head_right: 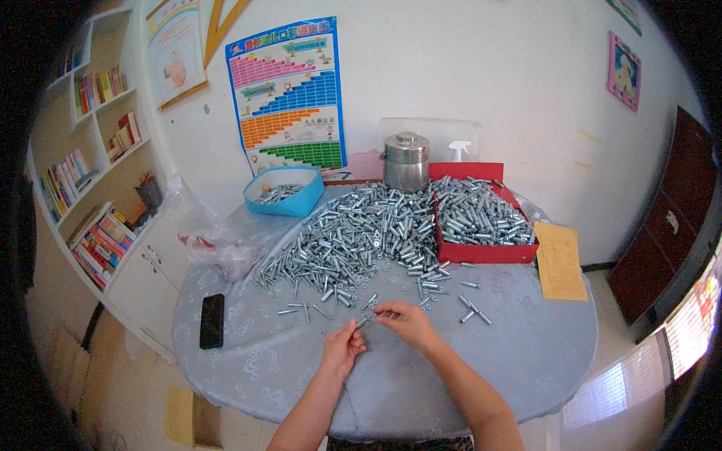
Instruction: The person sits at a table covered with a large pile of metal bolts and washers. They repeatedly pick up a bolt and a washer, thread the washer onto the bolt, and place the assembled unit into a red box. The process is continuous and repetitive throughout the clip.
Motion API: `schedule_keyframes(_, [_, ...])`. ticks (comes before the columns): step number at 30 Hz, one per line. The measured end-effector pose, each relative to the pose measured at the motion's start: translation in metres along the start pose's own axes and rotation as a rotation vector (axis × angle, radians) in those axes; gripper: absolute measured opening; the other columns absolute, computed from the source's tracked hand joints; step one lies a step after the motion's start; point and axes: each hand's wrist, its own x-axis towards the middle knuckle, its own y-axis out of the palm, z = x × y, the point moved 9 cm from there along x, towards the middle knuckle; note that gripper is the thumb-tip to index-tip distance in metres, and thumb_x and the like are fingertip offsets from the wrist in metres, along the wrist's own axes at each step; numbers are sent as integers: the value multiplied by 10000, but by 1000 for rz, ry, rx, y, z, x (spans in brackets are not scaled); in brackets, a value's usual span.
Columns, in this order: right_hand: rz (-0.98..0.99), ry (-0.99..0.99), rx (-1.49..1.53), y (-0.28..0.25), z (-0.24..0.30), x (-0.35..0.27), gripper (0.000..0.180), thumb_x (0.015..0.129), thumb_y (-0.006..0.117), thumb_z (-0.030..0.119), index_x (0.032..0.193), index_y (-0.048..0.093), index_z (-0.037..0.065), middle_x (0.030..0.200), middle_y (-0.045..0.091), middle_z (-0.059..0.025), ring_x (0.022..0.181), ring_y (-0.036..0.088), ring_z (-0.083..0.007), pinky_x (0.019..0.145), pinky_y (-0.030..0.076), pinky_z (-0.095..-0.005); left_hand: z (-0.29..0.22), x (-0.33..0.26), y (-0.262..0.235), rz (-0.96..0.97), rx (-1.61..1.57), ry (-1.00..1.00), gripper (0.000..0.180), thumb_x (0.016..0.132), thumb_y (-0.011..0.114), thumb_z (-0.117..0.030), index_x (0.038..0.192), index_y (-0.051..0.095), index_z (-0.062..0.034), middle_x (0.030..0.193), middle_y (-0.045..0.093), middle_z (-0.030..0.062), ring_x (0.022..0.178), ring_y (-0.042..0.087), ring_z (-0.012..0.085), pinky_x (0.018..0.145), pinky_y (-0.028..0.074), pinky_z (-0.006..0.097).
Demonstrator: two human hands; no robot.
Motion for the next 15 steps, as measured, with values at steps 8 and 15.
schedule_keyframes(8, [34, -45, -95, 0, 1, -14, 209, 768, 613, 127, 967, 611, 65, 880, 586, -53, 752, 541, -135, 669, 434, -250, -3, -3, 9, 28, 158, 45, 226, 813, 593, -206, 704, 538, -16, 568, 501, 27, 449, 490, 109, 418, 483, 268])
schedule_keyframes(15, [2, -190, -262, -3, 15, -23, 175, 784, 588, 108, 946, 572, 44, 868, 583, -76, 778, 552, -212, 675, 438, -301, -7, -8, 18, 45, 284, 105, 235, 821, 582, -230, 754, 554, -6, 547, 465, 20, 409, 439, 113, 373, 438, 289])
